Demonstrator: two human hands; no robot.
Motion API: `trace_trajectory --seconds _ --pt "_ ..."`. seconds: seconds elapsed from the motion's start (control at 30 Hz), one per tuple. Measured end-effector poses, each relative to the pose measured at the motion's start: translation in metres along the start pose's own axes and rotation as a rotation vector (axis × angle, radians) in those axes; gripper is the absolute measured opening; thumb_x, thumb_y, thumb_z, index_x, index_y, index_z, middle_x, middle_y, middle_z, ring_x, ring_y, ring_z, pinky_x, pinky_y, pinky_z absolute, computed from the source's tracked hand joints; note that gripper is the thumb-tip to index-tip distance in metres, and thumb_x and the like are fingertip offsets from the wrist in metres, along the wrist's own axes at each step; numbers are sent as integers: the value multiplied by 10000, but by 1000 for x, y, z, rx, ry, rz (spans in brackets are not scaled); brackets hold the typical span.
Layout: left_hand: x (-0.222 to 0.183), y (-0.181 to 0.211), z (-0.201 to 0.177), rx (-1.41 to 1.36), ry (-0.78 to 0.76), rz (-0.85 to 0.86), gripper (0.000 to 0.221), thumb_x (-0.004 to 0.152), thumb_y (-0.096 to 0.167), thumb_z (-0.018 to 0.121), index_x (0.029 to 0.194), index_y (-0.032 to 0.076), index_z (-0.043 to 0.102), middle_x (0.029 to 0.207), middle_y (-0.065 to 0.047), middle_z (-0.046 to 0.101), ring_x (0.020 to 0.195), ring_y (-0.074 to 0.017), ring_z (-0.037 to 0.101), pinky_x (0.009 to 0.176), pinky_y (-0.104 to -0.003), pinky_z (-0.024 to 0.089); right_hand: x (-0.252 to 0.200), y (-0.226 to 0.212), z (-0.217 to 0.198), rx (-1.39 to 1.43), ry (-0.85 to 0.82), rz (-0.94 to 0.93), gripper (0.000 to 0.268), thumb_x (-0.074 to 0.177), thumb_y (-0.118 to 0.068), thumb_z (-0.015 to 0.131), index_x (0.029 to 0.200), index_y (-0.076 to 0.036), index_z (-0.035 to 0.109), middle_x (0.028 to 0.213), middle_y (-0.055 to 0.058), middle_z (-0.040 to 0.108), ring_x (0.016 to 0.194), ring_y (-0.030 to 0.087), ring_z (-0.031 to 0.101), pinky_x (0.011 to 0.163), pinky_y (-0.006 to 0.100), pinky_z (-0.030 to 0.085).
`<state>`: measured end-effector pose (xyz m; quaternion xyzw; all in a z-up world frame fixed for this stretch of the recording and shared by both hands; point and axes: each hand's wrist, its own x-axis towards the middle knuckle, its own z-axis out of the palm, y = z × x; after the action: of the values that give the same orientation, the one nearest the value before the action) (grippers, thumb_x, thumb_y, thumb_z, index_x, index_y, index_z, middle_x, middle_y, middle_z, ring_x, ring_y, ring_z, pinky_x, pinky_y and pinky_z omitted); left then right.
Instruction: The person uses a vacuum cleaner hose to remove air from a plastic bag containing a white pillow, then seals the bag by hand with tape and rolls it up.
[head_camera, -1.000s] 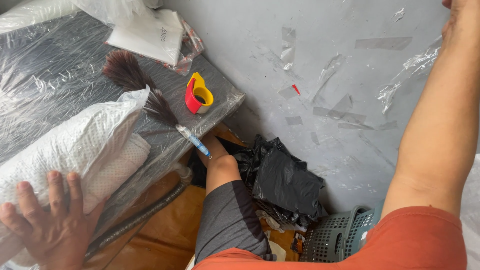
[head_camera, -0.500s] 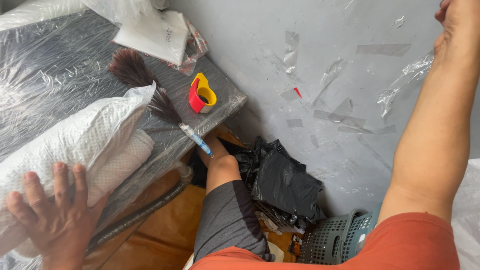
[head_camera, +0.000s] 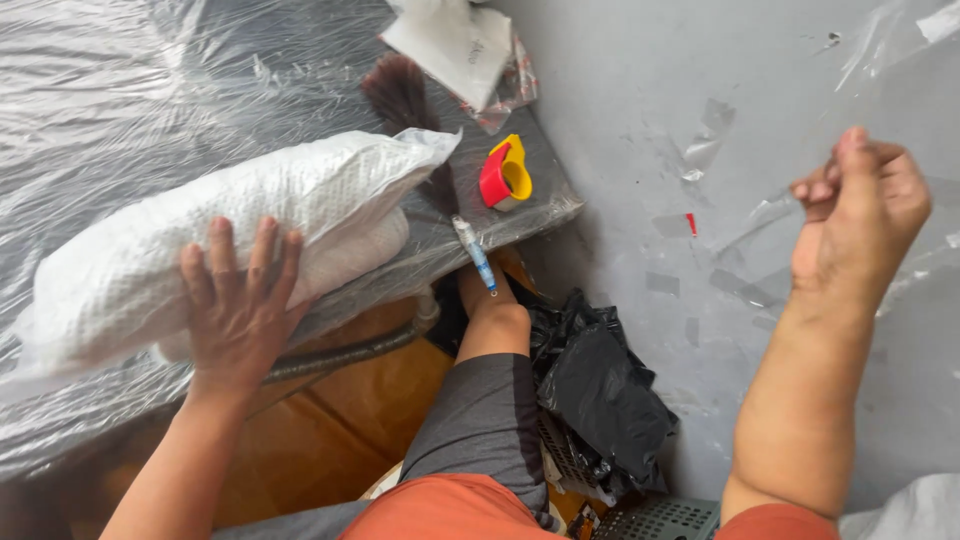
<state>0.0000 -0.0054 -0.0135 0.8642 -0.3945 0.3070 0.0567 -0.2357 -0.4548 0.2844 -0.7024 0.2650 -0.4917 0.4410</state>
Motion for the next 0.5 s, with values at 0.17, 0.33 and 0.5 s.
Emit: trace_trajectory --seconds 0.17,0.33,0.5 --pt "-3 7 1 -4 112 9 725 969 239 763 1590 132 405 1616 -138 378 1436 -498 427 1110 -657 435 -93 6 72 92 -199 78 280 1090 -166 672 865 -157 505 734 -20 450 646 91 417 733 293 444" --pt "1 8 7 49 197 -15 797 951 532 789 1564 158 443 1575 -149 466 1412 -480 460 1137 -629 400 -159 40 128 169 -358 68 177 1041 -99 703 898 -76 602 660 9 494 589 75 465 667 264 464" --pt "4 10 16 98 288 -23 911 791 545 842 1552 175 505 1566 -169 504 1407 -479 466 1160 -626 353 -209 43 185 220 -433 88 166 999 -71 737 865 -29 648 592 16 484 550 61 472 609 240 456"
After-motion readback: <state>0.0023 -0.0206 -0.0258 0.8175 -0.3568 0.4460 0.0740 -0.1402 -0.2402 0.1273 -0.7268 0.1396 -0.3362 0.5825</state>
